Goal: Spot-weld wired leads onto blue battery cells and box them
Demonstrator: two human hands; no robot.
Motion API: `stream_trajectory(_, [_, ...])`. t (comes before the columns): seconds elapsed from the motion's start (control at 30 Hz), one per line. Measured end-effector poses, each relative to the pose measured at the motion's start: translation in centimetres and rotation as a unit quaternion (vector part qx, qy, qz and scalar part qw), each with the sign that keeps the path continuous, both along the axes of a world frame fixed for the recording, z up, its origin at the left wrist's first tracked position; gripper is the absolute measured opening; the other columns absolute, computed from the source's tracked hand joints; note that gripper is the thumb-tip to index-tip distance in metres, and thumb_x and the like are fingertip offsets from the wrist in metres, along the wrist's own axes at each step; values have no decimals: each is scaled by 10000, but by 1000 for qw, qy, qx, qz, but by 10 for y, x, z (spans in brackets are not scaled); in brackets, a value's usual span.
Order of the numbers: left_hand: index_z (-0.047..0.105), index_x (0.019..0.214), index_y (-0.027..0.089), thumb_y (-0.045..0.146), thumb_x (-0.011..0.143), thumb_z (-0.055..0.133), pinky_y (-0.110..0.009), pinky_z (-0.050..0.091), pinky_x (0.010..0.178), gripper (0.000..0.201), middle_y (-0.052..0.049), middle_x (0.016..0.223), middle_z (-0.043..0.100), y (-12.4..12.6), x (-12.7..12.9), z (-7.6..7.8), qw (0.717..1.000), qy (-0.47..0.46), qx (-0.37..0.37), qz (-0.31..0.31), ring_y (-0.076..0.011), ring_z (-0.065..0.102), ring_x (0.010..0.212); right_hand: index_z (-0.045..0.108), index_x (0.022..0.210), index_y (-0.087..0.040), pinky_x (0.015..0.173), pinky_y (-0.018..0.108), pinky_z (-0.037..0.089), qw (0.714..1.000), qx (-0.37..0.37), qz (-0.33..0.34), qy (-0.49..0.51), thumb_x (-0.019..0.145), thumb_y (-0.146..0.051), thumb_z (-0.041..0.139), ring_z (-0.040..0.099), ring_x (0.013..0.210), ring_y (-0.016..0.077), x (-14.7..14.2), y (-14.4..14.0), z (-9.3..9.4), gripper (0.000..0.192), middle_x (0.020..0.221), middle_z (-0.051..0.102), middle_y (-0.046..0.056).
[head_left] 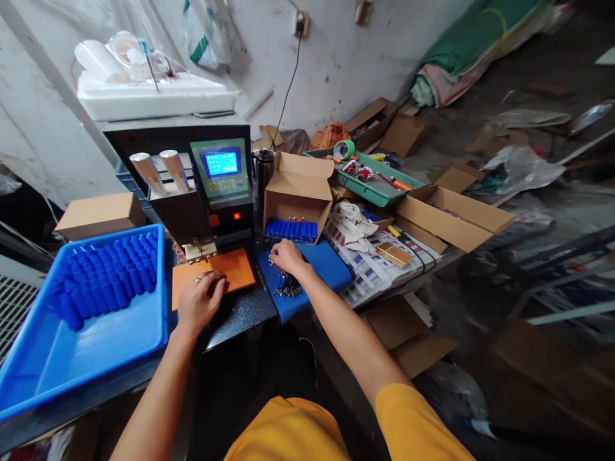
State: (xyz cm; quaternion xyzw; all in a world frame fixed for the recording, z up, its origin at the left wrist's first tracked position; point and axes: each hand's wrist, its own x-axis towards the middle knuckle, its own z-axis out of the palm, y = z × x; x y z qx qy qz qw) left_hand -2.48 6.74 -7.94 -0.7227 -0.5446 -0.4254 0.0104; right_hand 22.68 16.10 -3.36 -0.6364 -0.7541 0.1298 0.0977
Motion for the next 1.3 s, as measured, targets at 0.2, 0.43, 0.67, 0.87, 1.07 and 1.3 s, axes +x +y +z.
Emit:
stream_trajectory(0.2, [674,979,192,397,920,534,-307,534,787,256,-73,951,730,0,1,2,1000,-2,-3,0,-199,688,861,780,895,-175,944,360,432,999,-10,-17,-36,853,-213,648,563,1145,284,-13,5,-4,144,1136,673,155])
stream_trajectory(0.43, [679,984,194,409,922,533,-303,528,763,267,-68,948,731,-2,2,6,1000,-2,-14,6,-199,684,849,742,666,-184,793,299,483,945,19,-38,323,760,-222,702,683,818,212,8,15,-16,109,779,747,43])
stream_trajectory(0.67, [676,972,187,373,914,554,-301,529,758,229,-69,925,730,0,0,2,1000,-19,14,-12,-196,686,833,743,728,-174,799,331,501,809,117,-101,566,666,-433,754,654,808,210,23,15,-1,266,771,731,40])
stream_trajectory(0.87, [680,987,189,395,902,574,-316,548,746,248,-67,908,724,-2,1,3,997,-76,0,-29,-192,691,815,715,745,-169,751,298,497,723,142,-101,668,674,-480,760,619,720,158,7,5,18,322,725,690,21])
stream_trajectory(1.07, [679,975,185,375,903,604,-334,548,788,216,-67,894,718,-20,42,28,989,-130,50,-47,-184,680,824,702,748,-169,756,295,510,698,96,-95,703,679,-459,765,631,726,158,-42,-23,21,305,733,695,28])
stream_trajectory(1.3, [684,915,171,376,907,582,-344,514,783,229,-82,845,712,-21,64,36,998,-56,24,16,-200,663,798,689,734,-169,721,295,502,738,66,-86,667,730,-472,696,606,720,176,-88,-48,17,304,736,688,38])
